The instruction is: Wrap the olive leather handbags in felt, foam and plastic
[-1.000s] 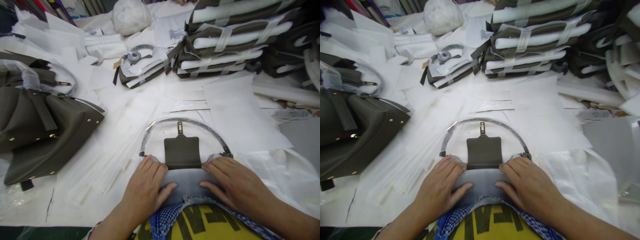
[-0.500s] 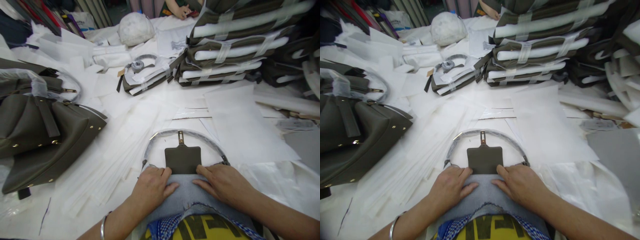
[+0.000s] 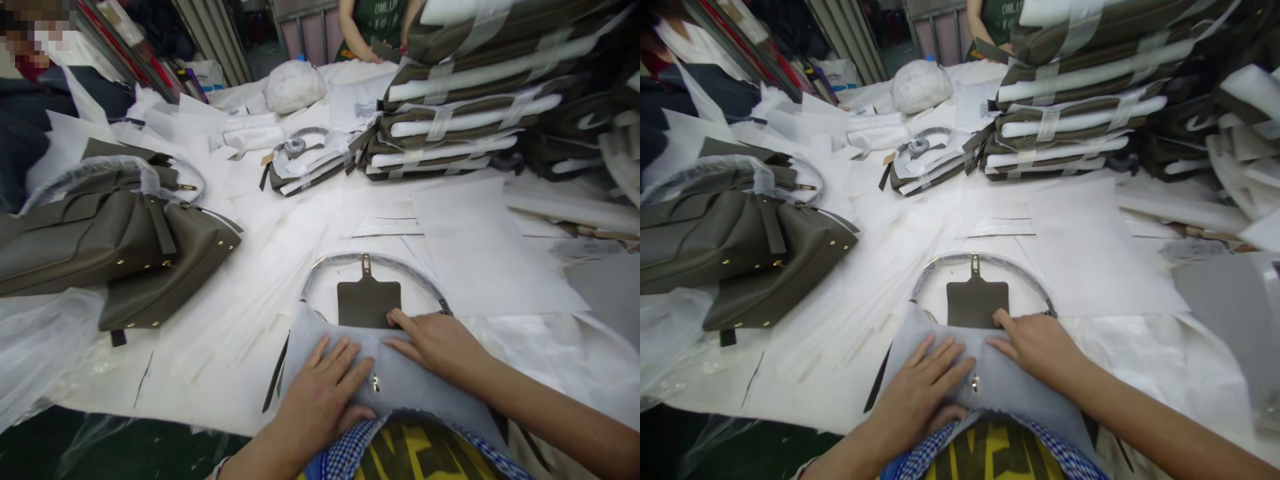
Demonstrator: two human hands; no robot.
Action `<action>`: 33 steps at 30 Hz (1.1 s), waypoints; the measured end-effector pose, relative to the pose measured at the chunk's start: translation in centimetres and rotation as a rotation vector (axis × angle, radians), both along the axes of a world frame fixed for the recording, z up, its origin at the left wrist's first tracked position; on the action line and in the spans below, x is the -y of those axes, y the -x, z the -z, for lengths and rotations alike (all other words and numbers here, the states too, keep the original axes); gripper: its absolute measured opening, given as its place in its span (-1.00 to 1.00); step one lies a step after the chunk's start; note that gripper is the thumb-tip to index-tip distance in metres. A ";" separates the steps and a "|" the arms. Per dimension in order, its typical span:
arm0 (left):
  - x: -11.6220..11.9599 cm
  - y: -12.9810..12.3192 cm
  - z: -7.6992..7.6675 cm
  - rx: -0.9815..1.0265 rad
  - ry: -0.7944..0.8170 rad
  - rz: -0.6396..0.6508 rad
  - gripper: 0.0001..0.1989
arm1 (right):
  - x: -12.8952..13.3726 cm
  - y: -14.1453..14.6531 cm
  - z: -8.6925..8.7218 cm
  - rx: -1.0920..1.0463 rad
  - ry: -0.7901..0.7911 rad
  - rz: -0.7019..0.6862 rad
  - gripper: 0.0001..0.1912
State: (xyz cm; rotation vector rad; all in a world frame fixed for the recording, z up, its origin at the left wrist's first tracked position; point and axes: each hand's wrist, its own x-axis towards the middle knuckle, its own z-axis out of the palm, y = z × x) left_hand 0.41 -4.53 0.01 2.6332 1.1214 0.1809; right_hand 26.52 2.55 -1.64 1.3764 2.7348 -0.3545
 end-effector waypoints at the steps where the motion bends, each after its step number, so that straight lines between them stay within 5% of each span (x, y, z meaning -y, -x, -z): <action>1: 0.4 0.2 -0.1 -0.035 0.036 0.017 -0.36 | 0.0 0.1 -0.2 0.012 0.004 0.004 -0.62; 9: 1.1 0.2 0.3 -0.065 0.014 0.024 -0.34 | -0.3 0.0 -1.9 -0.058 0.042 0.049 -0.59; 18: 1.8 0.2 0.4 -0.038 -0.072 0.023 -0.37 | -6.4 4.4 -3.4 -0.460 0.045 0.301 -0.59; 22: 1.7 0.4 0.5 -0.014 -0.089 0.032 -0.38 | -4.2 4.4 -3.9 -0.604 0.054 0.330 -0.50; 27: 1.3 0.8 0.5 0.047 -0.109 0.081 -0.40 | 2.3 2.5 -4.2 -0.733 0.065 -0.041 -0.71; 33: 1.2 1.0 0.8 0.102 -0.136 0.082 -0.44 | 5.4 1.5 -2.5 -0.540 0.062 -0.332 -0.55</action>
